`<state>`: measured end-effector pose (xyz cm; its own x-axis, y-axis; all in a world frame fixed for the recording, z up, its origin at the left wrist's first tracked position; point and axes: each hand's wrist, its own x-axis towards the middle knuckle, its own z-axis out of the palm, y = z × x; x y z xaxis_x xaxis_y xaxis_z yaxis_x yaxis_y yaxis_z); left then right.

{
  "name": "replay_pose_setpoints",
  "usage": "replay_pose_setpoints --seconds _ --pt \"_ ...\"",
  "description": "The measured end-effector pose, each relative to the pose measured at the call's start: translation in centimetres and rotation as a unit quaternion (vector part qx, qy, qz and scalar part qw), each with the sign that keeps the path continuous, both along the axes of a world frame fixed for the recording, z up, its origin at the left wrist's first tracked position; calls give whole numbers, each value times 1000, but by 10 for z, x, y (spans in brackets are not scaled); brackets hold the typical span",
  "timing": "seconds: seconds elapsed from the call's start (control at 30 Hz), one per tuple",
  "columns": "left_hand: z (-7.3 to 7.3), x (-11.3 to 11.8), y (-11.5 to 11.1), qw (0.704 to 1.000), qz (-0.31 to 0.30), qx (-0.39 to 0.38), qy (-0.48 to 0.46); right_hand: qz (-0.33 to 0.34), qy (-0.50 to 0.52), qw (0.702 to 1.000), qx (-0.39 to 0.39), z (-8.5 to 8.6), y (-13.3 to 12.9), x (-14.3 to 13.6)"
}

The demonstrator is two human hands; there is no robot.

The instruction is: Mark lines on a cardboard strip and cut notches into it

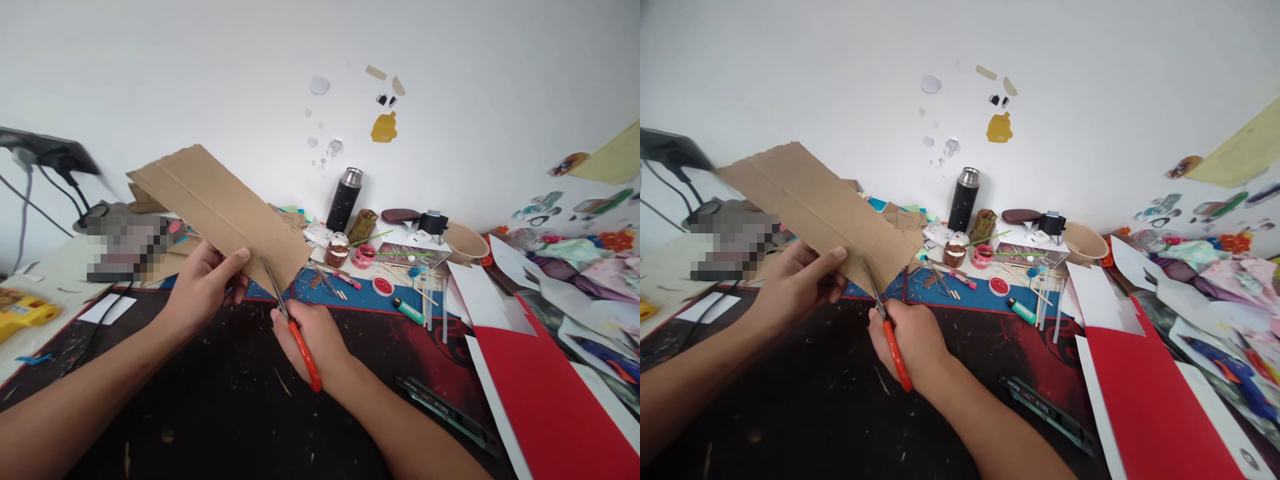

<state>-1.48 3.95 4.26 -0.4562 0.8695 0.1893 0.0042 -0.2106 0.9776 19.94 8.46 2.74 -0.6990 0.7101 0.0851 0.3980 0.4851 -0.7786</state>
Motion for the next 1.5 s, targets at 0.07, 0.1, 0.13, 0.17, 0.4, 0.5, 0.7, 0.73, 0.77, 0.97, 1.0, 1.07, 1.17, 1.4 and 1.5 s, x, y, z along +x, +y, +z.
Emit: replay_pose_setpoints --seconds 0.07,0.1,0.13,0.17,0.4,0.5,0.7,0.73,0.77,0.97,1.0,1.07,1.17,1.4,1.5 --pt "-1 0 0 1000 3 -2 0 -1 7 1000 4 -1 -1 0" --pt "-1 0 0 1000 4 -2 0 -3 10 1000 7 -1 -1 0" --pt "-1 0 0 1000 3 -2 0 -4 12 1000 10 -1 -1 0" --pt "-1 0 0 1000 3 -3 -1 -4 15 1000 13 -2 -1 0" --pt "-1 0 1 1000 3 2 -9 0 7 1000 22 -2 -2 -1" --pt "0 0 1 1000 1 2 -13 -2 6 1000 13 -2 -2 -1" --pt "7 2 -2 1000 -10 9 -11 3 18 1000 8 -3 0 2" --pt "8 3 -3 1000 -11 11 -8 6 20 1000 8 -3 1 3" --pt "10 2 -3 1000 -13 13 -5 11 22 1000 6 -3 2 3" --pt "14 -3 -5 999 -22 23 -3 59 55 995 -56 1 3 6" --pt "14 -3 -4 999 -20 25 -5 66 60 994 -69 2 4 6" --pt "14 -4 -4 999 -13 27 -11 71 63 991 -90 4 4 5" --pt "16 -3 -5 1000 -14 24 -7 68 67 990 -102 6 4 5" --pt "22 1 -7 999 -21 35 12 56 69 992 -85 3 2 7" --pt "21 2 -6 999 -33 22 0 52 63 992 -95 3 2 7"
